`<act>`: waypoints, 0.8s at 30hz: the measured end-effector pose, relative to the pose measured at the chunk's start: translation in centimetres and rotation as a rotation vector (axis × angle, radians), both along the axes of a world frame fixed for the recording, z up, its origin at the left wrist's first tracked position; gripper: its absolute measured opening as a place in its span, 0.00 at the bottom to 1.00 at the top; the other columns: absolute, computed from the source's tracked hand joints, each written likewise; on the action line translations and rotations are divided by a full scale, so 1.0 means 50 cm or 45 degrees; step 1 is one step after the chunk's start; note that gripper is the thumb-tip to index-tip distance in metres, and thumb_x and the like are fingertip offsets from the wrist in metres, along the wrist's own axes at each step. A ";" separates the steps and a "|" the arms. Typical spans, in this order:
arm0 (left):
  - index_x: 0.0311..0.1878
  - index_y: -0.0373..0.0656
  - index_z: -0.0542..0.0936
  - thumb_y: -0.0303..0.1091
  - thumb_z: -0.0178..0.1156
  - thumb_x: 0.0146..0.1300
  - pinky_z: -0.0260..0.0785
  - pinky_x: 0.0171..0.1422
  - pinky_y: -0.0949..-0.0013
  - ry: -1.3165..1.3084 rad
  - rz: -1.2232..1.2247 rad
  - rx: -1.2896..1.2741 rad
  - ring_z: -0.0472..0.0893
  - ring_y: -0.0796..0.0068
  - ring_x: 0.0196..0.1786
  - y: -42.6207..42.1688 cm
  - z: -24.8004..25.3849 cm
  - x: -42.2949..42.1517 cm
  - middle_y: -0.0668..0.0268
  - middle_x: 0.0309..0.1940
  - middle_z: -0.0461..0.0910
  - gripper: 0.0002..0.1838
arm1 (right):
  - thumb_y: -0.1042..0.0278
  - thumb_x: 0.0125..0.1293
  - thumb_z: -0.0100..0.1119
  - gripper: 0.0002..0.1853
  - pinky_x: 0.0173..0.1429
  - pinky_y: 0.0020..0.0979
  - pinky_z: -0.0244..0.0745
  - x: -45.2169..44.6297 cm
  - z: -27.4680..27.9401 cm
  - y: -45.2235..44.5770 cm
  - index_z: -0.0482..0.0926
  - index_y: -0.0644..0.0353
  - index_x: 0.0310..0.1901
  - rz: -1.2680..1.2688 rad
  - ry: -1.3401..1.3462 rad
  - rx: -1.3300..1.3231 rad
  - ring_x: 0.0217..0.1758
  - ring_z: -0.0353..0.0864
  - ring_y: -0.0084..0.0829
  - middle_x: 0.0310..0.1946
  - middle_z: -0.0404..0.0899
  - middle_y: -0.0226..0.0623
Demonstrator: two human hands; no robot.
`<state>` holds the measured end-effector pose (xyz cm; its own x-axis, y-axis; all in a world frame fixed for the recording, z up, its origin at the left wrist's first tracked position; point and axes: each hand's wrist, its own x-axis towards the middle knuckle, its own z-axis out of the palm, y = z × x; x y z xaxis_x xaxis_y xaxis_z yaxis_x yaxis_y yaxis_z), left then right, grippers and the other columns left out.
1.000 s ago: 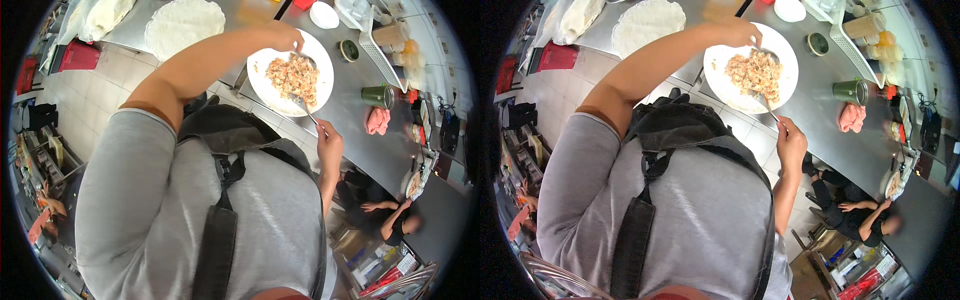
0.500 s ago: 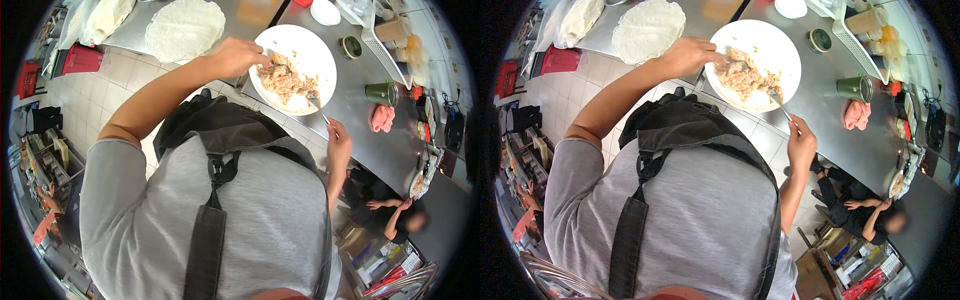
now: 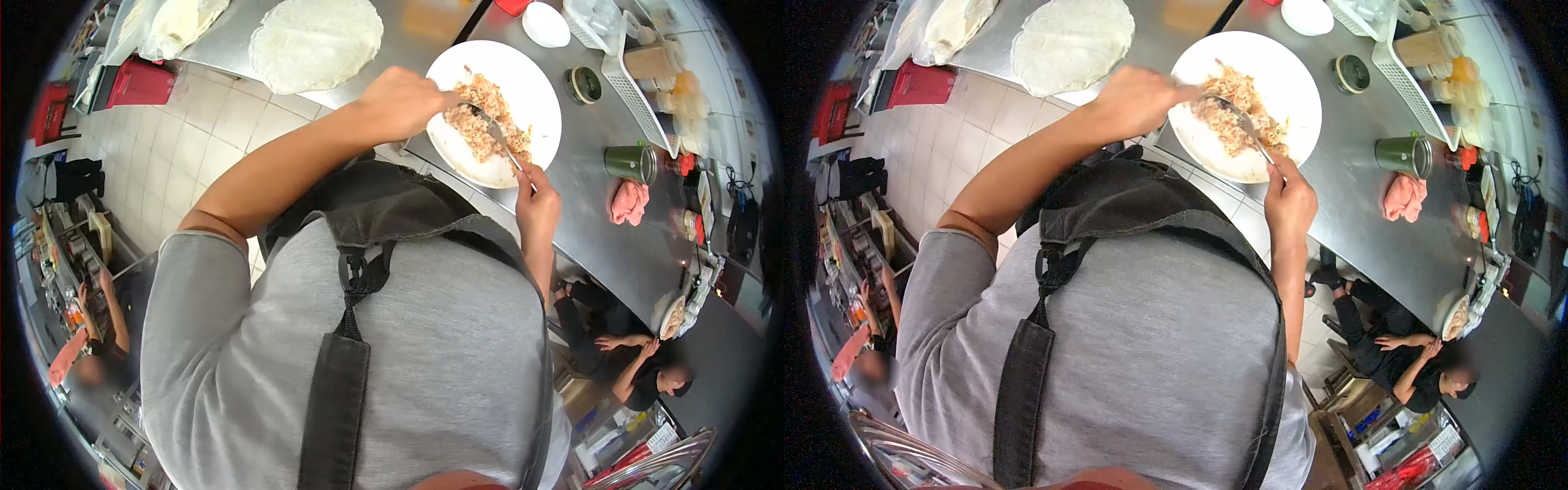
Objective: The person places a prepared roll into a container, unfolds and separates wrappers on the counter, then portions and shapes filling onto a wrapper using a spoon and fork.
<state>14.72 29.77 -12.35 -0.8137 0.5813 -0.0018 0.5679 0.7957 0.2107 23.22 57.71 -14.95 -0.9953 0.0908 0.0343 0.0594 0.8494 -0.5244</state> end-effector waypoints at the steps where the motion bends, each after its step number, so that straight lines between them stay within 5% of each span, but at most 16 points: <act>1: 0.55 0.58 0.81 0.28 0.54 0.60 0.75 0.36 0.56 0.061 -0.018 -0.002 0.86 0.60 0.36 0.006 0.023 -0.002 0.60 0.33 0.86 0.20 | 0.65 0.67 0.62 0.08 0.38 0.37 0.77 -0.003 0.005 0.010 0.86 0.50 0.46 -0.006 0.018 -0.034 0.32 0.86 0.44 0.31 0.85 0.48; 5: 0.54 0.58 0.81 0.29 0.57 0.59 0.75 0.35 0.56 0.145 0.102 0.063 0.86 0.59 0.35 0.007 0.108 -0.019 0.60 0.33 0.85 0.19 | 0.66 0.68 0.62 0.10 0.38 0.36 0.77 -0.008 0.045 0.029 0.86 0.51 0.48 -0.002 0.137 -0.178 0.33 0.87 0.41 0.34 0.86 0.47; 9: 0.55 0.58 0.80 0.30 0.58 0.58 0.75 0.32 0.55 0.154 0.018 0.024 0.86 0.59 0.34 0.023 -0.024 -0.047 0.60 0.30 0.85 0.20 | 0.67 0.68 0.61 0.10 0.40 0.37 0.77 -0.035 0.032 0.008 0.86 0.52 0.49 -0.018 0.043 0.059 0.34 0.87 0.45 0.35 0.86 0.48; 12: 0.55 0.58 0.79 0.31 0.57 0.59 0.75 0.32 0.54 0.187 -0.032 -0.033 0.86 0.59 0.34 0.006 -0.015 -0.058 0.59 0.31 0.85 0.20 | 0.68 0.68 0.60 0.09 0.40 0.38 0.78 -0.046 0.027 0.019 0.86 0.53 0.48 -0.039 -0.038 0.187 0.34 0.86 0.46 0.36 0.85 0.49; 15: 0.56 0.55 0.79 0.31 0.57 0.59 0.76 0.34 0.55 0.125 0.066 -0.074 0.86 0.58 0.35 -0.002 0.069 -0.051 0.58 0.32 0.85 0.19 | 0.67 0.68 0.60 0.09 0.42 0.37 0.79 -0.029 0.059 0.037 0.86 0.52 0.47 0.014 0.177 -0.026 0.38 0.87 0.46 0.36 0.85 0.48; 18: 0.55 0.55 0.79 0.32 0.57 0.60 0.76 0.35 0.55 0.125 0.037 -0.053 0.86 0.58 0.35 0.021 0.062 -0.050 0.58 0.31 0.85 0.18 | 0.67 0.68 0.60 0.09 0.41 0.40 0.79 -0.037 0.048 0.018 0.86 0.51 0.47 -0.005 0.231 0.023 0.37 0.86 0.48 0.35 0.85 0.49; 21: 0.55 0.56 0.80 0.31 0.57 0.60 0.75 0.34 0.55 0.148 -0.059 0.005 0.86 0.58 0.35 0.056 -0.053 -0.071 0.59 0.29 0.85 0.19 | 0.63 0.69 0.57 0.09 0.39 0.45 0.77 -0.069 -0.004 0.000 0.85 0.49 0.47 -0.010 0.021 0.205 0.36 0.84 0.52 0.31 0.83 0.50; 24: 0.53 0.57 0.81 0.30 0.58 0.59 0.74 0.33 0.54 0.191 -0.106 -0.126 0.86 0.58 0.34 0.069 0.009 -0.088 0.59 0.29 0.85 0.18 | 0.62 0.69 0.57 0.10 0.39 0.44 0.77 -0.079 0.023 0.008 0.85 0.49 0.47 -0.003 0.070 0.200 0.36 0.84 0.51 0.30 0.83 0.50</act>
<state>10.30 33.25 -11.92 -0.7582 0.6496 0.0555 0.6518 0.7572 0.0415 19.28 58.09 -13.77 -0.9913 0.0823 0.1026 0.0363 0.9209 -0.3880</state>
